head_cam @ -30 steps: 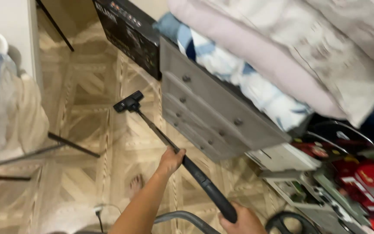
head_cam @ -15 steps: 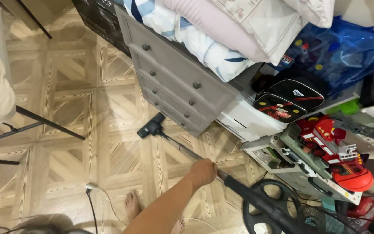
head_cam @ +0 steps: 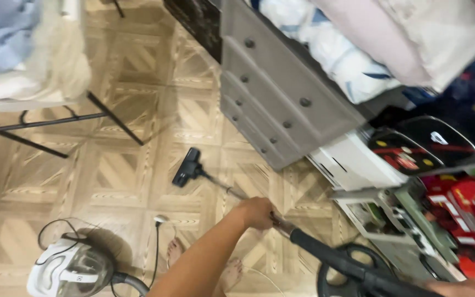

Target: Cleaning a room by organizing household items, vacuuming the floor, and folding laundry.

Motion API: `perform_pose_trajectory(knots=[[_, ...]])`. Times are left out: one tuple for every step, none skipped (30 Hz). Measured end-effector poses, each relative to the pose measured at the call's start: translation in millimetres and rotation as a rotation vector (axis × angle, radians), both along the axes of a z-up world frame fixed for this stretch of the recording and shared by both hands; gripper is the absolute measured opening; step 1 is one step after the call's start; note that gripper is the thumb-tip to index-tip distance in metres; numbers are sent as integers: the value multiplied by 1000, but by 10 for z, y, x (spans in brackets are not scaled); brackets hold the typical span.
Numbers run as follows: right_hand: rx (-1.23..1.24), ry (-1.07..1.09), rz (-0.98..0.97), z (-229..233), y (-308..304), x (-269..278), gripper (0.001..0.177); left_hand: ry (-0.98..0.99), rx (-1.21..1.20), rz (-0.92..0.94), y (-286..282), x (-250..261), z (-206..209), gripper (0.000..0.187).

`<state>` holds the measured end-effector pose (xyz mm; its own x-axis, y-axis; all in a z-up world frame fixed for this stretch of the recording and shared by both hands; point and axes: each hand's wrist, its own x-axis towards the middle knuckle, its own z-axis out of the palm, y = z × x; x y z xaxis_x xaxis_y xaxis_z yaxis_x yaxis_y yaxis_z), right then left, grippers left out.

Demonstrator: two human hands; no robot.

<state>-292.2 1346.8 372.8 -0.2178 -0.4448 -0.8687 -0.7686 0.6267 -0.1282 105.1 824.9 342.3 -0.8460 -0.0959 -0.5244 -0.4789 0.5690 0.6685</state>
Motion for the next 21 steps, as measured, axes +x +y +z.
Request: perform_pose_trajectory(knots=[[1, -3, 46, 267, -541, 147, 27, 2, 14, 49, -106, 176, -65, 28], [1, -6, 92, 561, -1061, 356, 26, 5, 29, 98, -207, 354, -130, 27], [13, -15, 138, 880, -1760, 656, 25, 2, 30, 121, -306, 550, -165, 27], [24, -24, 184, 1133, -2337, 1160, 24, 37, -18, 197, -401, 752, -203, 30], [34, -32, 234, 1349, -2771, 1807, 23, 72, -69, 275, -506, 961, -243, 33], [33, -34, 259, 1417, -3050, 2013, 23, 69, -71, 301, -575, 1155, -293, 33], [15, -8, 242, 1475, -3359, 2229, 22, 82, -99, 381, -682, 1361, -333, 33], [-4, 17, 225, 1537, -3660, 2458, 23, 95, -127, 462, -784, 1573, -371, 34], [-6, 14, 251, 1564, -3883, 2662, 23, 91, -131, 488, -886, 1782, -371, 34], [-124, 36, 333, 1591, -4098, 2868, 19, 36, -169, 549, -982, 1992, -371, 35], [-244, 57, 411, 1624, -4300, 3066, 17, -16, -207, 607, -1082, 2174, -373, 36], [-247, 54, 433, 1673, -4517, 3293, 17, -19, -209, 629, -1136, 2344, -344, 36], [-333, 67, 426, 1725, -4725, 3533, 15, -103, -244, 667, -1208, 2513, -309, 45], [-420, 78, 420, 1780, -4927, 3771, 14, -187, -277, 706, -1278, 2675, -273, 56], [-424, 76, 432, 1720, -5086, 3946, 14, -188, -280, 719, -1357, 2837, -342, 56], [-412, 51, 418, 1659, -5243, 4115, 15, -204, -300, 826, -1435, 2992, -413, 62], [-397, 28, 398, 1600, -5379, 4283, 16, -218, -317, 928, -1504, 3133, -489, 67], [-399, 27, 405, 1470, -5492, 4411, 16, -218, -318, 935, -1560, 3261, -433, 67], [-476, -16, 422, 1341, -5598, 4531, 15, -246, -342, 1010, -1621, 3374, -377, 72], [-554, -58, 438, 1212, -5701, 4643, 15, -273, -365, 1085, -1677, 3480, -321, 77], [-556, -60, 438, 1180, -5796, 4753, 15, -275, -368, 1086, -1729, 3553, -299, 77]])
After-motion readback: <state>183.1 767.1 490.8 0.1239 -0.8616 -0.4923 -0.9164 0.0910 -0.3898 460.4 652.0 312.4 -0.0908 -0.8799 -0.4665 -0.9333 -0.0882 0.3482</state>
